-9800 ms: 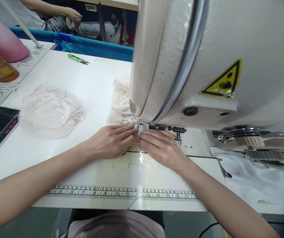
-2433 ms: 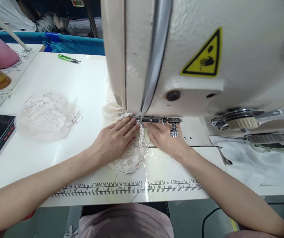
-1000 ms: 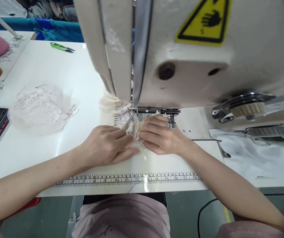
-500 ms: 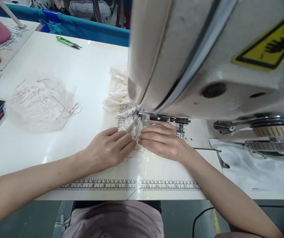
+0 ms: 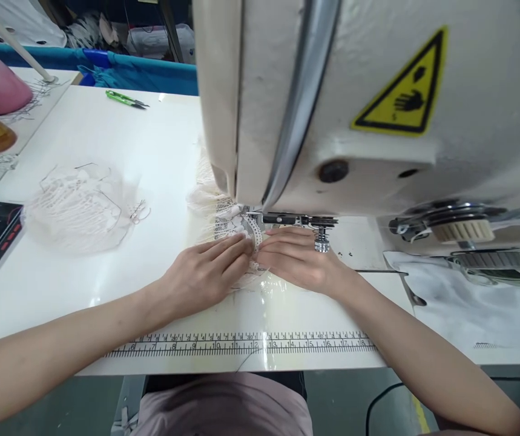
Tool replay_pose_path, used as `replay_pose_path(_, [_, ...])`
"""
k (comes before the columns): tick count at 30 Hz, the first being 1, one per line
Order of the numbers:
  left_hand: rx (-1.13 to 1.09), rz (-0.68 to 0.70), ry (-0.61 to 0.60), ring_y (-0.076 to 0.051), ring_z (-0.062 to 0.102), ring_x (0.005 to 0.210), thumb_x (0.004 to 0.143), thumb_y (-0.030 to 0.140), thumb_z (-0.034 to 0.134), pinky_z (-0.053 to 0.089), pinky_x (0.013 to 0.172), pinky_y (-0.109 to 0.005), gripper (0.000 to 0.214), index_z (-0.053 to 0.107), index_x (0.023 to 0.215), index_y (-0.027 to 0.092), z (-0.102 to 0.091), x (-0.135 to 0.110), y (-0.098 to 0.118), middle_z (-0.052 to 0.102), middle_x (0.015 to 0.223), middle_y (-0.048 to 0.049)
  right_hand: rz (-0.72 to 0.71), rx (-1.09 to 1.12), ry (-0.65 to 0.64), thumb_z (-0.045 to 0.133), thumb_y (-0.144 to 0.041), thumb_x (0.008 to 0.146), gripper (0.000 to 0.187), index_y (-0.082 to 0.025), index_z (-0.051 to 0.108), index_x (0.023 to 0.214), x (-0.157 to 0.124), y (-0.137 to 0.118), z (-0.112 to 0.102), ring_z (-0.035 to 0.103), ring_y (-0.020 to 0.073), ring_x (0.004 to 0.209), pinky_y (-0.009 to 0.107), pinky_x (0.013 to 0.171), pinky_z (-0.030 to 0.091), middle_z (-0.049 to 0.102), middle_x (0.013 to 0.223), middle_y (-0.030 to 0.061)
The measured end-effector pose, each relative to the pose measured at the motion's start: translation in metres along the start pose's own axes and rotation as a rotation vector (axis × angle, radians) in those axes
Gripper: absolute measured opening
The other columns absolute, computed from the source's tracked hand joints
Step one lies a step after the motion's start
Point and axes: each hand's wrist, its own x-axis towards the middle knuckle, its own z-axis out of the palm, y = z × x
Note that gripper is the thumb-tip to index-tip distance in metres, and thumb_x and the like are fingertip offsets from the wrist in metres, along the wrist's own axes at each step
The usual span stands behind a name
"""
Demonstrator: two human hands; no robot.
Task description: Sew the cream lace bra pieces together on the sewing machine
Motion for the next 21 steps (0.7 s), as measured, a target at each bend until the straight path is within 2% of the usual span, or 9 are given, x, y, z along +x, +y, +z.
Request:
replay_pose_path(6, [0.004,-0.014,-0.004,-0.023,0.063,0.116,0.093,0.007,0.049,0.058,0.093,-0.033,0.023,0.062,0.112,0.006,0.0026,0.0019,0.0009,0.068,0.121,-0.0118,0.051,-0.084,-0.033,0.059,-0.01,0.088,0.012,-0.019,0.062,0.094,-0.0003,0.0003,-0.0019,0.068,0.0115,0.089,0.029,0.094,0.056,0.073,0.085,-0.003])
replay_pose_path(12, [-0.007,-0.021,0.0,-0.022,0.063,0.116,0.093,0.007,0.049,0.058,0.094,-0.033,0.023,0.061,0.112,0.007,0.0042,0.0026,-0.0008,0.069,0.12,-0.0107,0.067,-0.1,-0.072,0.056,-0.008,0.089,0.019,-0.021,0.061,0.102,-0.0036,0.003,-0.0007,0.068,0.0122,0.093,0.03,0.088,0.057,0.073,0.09,-0.0024])
replay_pose_path(17, [-0.022,-0.008,0.008,-0.022,0.066,0.112,0.095,0.014,0.043,0.056,0.097,-0.034,0.022,0.063,0.101,0.009,0.0021,0.0026,-0.0034,0.07,0.118,-0.0122,0.026,-0.113,-0.05,0.058,-0.01,0.089,0.015,-0.019,0.063,0.1,-0.0037,-0.0003,0.0029,0.066,0.0132,0.097,0.029,0.083,0.057,0.072,0.095,-0.0009])
replay_pose_path(21, [-0.004,-0.06,0.021,-0.021,0.069,0.105,0.092,0.012,0.047,0.059,0.089,-0.03,0.015,0.062,0.095,0.011,0.0001,0.0022,-0.0044,0.071,0.114,-0.0119,0.026,-0.178,-0.069,0.056,-0.014,0.092,0.016,-0.023,0.066,0.1,-0.0026,-0.0068,0.0079,0.063,0.0124,0.096,0.028,0.082,0.055,0.072,0.099,-0.0017])
